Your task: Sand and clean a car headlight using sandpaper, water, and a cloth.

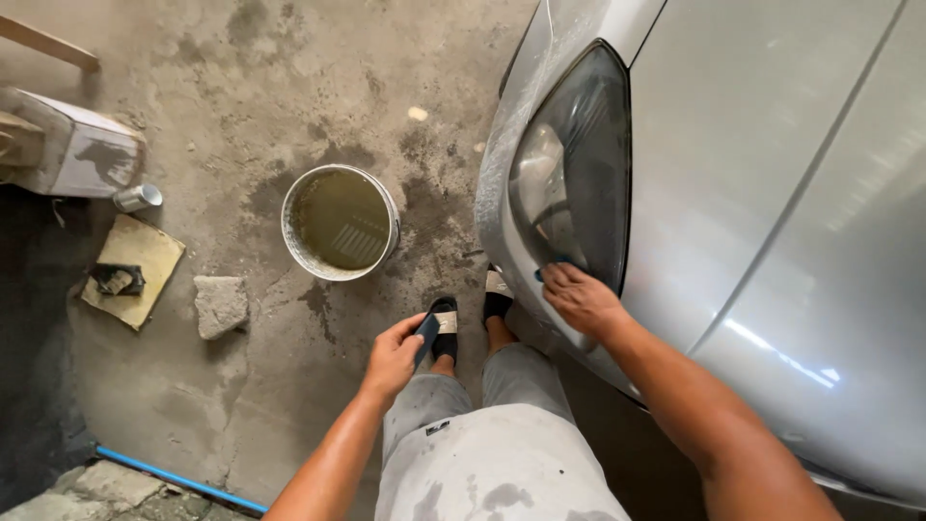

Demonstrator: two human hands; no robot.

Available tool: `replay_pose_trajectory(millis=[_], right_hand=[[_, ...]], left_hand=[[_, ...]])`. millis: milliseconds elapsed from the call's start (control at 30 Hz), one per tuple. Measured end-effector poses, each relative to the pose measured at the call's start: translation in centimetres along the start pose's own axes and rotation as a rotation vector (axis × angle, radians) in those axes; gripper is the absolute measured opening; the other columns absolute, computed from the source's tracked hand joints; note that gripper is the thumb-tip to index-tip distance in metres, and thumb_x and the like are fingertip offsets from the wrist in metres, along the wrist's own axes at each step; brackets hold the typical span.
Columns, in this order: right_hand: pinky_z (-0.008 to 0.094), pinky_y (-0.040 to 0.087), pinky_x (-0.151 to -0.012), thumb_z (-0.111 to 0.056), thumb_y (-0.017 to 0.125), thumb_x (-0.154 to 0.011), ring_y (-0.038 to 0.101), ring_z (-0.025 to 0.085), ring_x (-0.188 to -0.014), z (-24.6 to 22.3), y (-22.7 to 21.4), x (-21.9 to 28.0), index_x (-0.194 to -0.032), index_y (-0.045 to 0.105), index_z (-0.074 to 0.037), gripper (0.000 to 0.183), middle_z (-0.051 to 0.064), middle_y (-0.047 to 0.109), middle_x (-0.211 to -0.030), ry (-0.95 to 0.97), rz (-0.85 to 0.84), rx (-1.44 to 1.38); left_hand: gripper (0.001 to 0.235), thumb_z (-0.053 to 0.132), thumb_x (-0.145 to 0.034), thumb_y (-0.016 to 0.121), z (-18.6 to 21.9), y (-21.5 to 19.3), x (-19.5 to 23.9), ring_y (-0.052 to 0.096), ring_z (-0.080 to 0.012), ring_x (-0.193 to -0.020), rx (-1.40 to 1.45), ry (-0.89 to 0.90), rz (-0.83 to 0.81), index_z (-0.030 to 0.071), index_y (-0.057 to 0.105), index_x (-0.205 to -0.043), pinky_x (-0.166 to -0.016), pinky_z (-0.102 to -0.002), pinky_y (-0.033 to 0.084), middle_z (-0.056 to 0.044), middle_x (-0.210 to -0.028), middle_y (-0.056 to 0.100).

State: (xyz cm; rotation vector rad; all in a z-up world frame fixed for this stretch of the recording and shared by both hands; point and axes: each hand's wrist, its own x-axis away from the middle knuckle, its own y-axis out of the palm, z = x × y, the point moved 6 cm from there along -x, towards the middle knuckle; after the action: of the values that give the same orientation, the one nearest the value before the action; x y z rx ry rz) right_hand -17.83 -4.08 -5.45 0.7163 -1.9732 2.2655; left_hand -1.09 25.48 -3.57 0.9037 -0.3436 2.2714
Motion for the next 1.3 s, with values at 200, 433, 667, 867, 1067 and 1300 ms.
replay_pose_trajectory(millis=[200,433,667,867,1067,1300], right_hand=[[0.04,0.048,-0.1,-0.001,0.057,-0.084,0.06,0.031,-0.114,3.1,-7.1,4.3,-0.123,0.071,-0.02,0.045,0.006,0.067,-0.129,0.74,0.11,-0.535],[0.029,0.054,-0.079,-0.014,0.061,-0.098,0.063,0.012,-0.089,-0.9,-10.3,6.8,-0.126,0.069,-0.012,0.029,0.002,0.068,-0.103,1.061,0.551,-1.747],[0.026,0.054,-0.085,-0.009,0.069,-0.092,0.062,0.009,-0.097,-7.5,-19.2,4.8,-0.134,0.06,-0.013,0.043,0.0,0.067,-0.11,0.942,0.994,-2.027],[0.026,0.054,-0.088,-0.005,0.075,-0.09,0.062,0.009,-0.101,-7.3,-20.9,6.3,-0.133,0.063,-0.007,0.045,0.002,0.067,-0.112,0.909,1.016,-1.556],[0.024,0.058,-0.081,-0.014,0.076,-0.093,0.066,0.008,-0.093,-3.5,-20.7,8.8,-0.127,0.067,-0.008,0.035,0.001,0.071,-0.105,0.983,1.038,-1.709],[0.025,0.058,-0.074,-0.016,0.076,-0.093,0.065,0.009,-0.086,1.9,-16.2,9.2,-0.122,0.068,-0.01,0.031,0.001,0.07,-0.097,1.03,0.913,-1.722]], left_hand=[[0.04,0.005,-0.093,0.055,5.1,3.0,0.0,0.065,-0.0094,-0.105,0.047,0.196,-0.201,0.0,0.068,-0.13,-0.095,-0.024,0.049,-0.003,-0.117,0.074],[0.041,0.004,-0.094,0.053,8.7,6.5,1.1,0.065,-0.0105,-0.098,0.262,0.167,-0.366,-0.002,0.068,-0.132,-0.089,-0.025,0.051,-0.004,-0.114,0.073],[0.04,0.004,-0.097,0.055,9.9,10.2,3.5,0.065,-0.0083,-0.1,0.223,0.304,-0.333,0.0,0.064,-0.136,-0.09,-0.023,0.052,-0.003,-0.117,0.072],[0.053,-0.005,-0.088,0.059,11.3,11.0,7.0,0.063,-0.0086,-0.099,0.21,0.305,-0.557,-0.001,0.059,-0.141,-0.088,-0.024,0.052,-0.003,-0.117,0.069],[0.058,-0.007,-0.086,0.054,12.1,11.0,7.1,0.066,-0.0103,-0.094,0.295,0.205,-0.605,0.0,0.058,-0.143,-0.086,-0.024,0.054,-0.005,-0.116,0.07],[0.061,-0.006,-0.082,0.051,9.8,11.1,4.4,0.065,-0.0111,-0.088,0.265,0.169,-0.337,0.002,0.06,-0.142,-0.081,-0.026,0.055,-0.006,-0.112,0.07]])
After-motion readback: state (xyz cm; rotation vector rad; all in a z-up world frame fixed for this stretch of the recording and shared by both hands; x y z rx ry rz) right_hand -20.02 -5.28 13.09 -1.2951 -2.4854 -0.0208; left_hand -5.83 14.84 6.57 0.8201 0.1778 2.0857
